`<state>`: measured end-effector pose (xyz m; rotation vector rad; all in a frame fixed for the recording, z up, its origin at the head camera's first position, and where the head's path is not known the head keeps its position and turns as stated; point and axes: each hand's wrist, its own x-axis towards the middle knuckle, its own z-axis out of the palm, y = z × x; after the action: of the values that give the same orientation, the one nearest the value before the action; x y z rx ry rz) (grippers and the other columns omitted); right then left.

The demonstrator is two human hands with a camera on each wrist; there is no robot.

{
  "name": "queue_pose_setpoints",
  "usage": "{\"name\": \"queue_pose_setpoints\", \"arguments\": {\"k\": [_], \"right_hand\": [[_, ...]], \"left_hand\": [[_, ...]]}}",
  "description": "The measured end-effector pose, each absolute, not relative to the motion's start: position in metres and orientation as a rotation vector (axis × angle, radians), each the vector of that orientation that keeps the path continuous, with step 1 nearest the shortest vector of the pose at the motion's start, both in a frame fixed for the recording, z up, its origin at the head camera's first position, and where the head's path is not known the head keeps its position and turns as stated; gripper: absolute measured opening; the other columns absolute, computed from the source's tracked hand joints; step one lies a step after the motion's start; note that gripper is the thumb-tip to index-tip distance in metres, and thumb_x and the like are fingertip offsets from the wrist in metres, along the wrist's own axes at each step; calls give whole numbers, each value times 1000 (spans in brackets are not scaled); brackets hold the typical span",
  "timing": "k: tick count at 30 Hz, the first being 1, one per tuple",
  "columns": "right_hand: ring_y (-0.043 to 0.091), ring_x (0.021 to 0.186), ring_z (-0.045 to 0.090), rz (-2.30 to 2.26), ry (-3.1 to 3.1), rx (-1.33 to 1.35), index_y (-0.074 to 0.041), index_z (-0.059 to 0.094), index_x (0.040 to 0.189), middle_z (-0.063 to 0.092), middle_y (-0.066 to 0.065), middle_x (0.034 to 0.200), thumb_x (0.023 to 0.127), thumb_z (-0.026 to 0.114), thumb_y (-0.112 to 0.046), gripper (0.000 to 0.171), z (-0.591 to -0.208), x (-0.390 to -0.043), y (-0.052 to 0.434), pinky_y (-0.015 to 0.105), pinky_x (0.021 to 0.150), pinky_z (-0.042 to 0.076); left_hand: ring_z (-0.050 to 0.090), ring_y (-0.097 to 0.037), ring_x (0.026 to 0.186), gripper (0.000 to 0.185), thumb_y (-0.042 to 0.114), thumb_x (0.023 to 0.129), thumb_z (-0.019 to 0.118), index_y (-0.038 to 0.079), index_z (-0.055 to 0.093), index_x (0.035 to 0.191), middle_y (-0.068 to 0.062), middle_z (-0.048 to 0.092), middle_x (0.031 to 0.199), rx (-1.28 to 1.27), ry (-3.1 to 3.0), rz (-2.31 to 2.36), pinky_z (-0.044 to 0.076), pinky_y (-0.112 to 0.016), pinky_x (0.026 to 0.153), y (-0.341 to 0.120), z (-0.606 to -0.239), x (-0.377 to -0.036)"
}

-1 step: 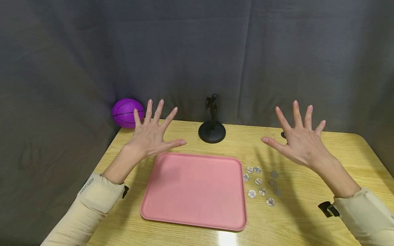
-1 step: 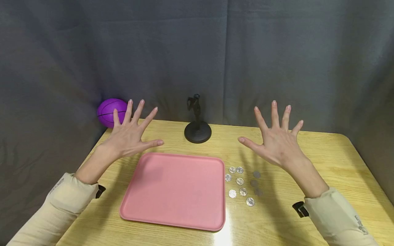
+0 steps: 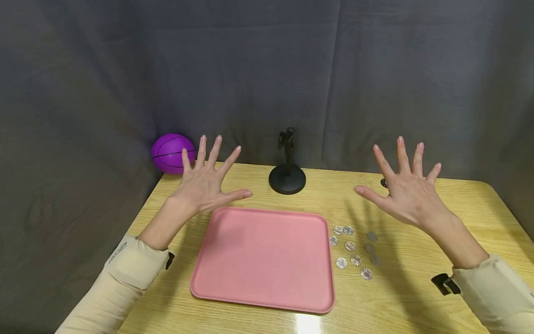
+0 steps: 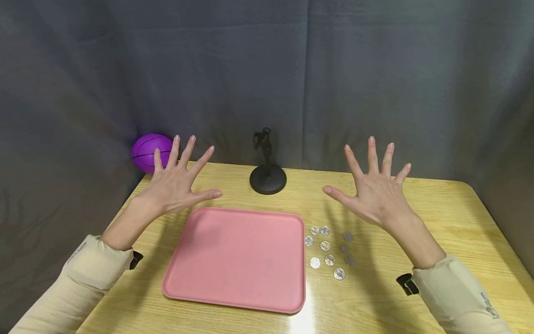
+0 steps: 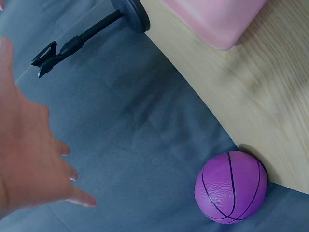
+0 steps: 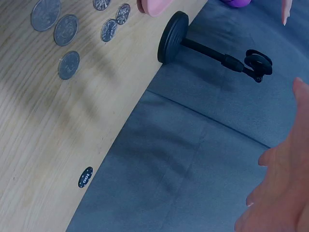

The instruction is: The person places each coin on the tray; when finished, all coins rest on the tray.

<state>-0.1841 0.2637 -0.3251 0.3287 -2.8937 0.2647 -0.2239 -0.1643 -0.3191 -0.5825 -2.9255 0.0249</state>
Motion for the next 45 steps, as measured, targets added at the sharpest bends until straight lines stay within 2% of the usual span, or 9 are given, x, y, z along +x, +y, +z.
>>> {"name": "queue_pose_setpoints", "arguments": {"k": [7, 8, 10, 12, 14, 17, 24, 31, 45], "right_hand": [[51, 137, -20, 321, -2871, 354, -21, 10, 158, -14, 18, 160, 88, 52, -64, 93, -325, -181, 267, 87, 90, -1], [54, 139, -11, 334, -2848, 374, -19, 16, 158, -7, 22, 160, 88, 55, -62, 91, -326, -179, 267, 86, 92, 6], [56, 136, 22, 359, -2778, 446, -13, 32, 153, 22, 28, 155, 88, 63, -51, 81, -331, -171, 268, 77, 93, 29], [44, 113, 55, 406, -2714, 572, -6, 52, 137, 53, 24, 131, 87, 70, -36, 61, -342, -158, 269, 58, 82, 51], [24, 84, 65, 450, -2700, 706, -5, 64, 117, 67, 11, 103, 84, 75, -22, 39, -359, -142, 271, 39, 62, 56], [6, 70, 61, 523, -2755, 850, -12, 70, 98, 69, -4, 87, 78, 80, -17, 23, -390, -115, 276, 23, 56, 52], [-6, 65, 47, 525, -2762, 795, -25, 71, 87, 54, -22, 80, 71, 86, -20, 23, -442, -79, 283, 17, 52, 42], [-7, 64, 41, 524, -2759, 756, -31, 70, 85, 51, -23, 80, 74, 85, -22, 20, -451, -80, 272, 17, 51, 38], [-6, 67, 45, 499, -2817, 657, -23, 64, 82, 53, -17, 80, 72, 85, -22, 24, -455, -81, 267, 19, 54, 45]], "left_hand": [[-10, -43, 145, 102, 91, 73, 35, 41, -1, 155, -13, -5, 163, -623, -2929, -89, 14, -70, 109, -166, -321, -223], [-7, -43, 145, 104, 90, 73, 38, 40, -2, 155, -12, -5, 163, -645, -2927, -139, 16, -69, 109, -167, -323, -221], [-3, -40, 147, 112, 87, 72, 47, 35, -4, 156, -11, -6, 163, -728, -2915, -286, 20, -66, 110, -172, -330, -214], [1, -35, 147, 124, 83, 68, 60, 27, -7, 157, -9, -6, 163, -830, -2920, -444, 23, -61, 111, -180, -341, -201], [3, -32, 148, 138, 79, 61, 70, 16, -7, 157, -10, -6, 162, -924, -2944, -552, 22, -56, 113, -192, -357, -183], [6, -33, 147, 151, 77, 51, 78, 4, -4, 156, -14, -3, 162, -1002, -3026, -602, 21, -53, 114, -213, -386, -154], [13, -32, 147, 156, 78, 41, 79, -1, 8, 155, -17, 6, 162, -1051, -3082, -634, 23, -56, 113, -241, -429, -123], [16, -30, 146, 152, 75, 42, 81, 1, 13, 155, -15, 10, 162, -1087, -3090, -665, 25, -59, 111, -252, -432, -133], [16, -38, 145, 151, 73, 40, 80, 0, 15, 155, -16, 16, 160, -1223, -3141, -633, 25, -59, 111, -263, -424, -161]]}}
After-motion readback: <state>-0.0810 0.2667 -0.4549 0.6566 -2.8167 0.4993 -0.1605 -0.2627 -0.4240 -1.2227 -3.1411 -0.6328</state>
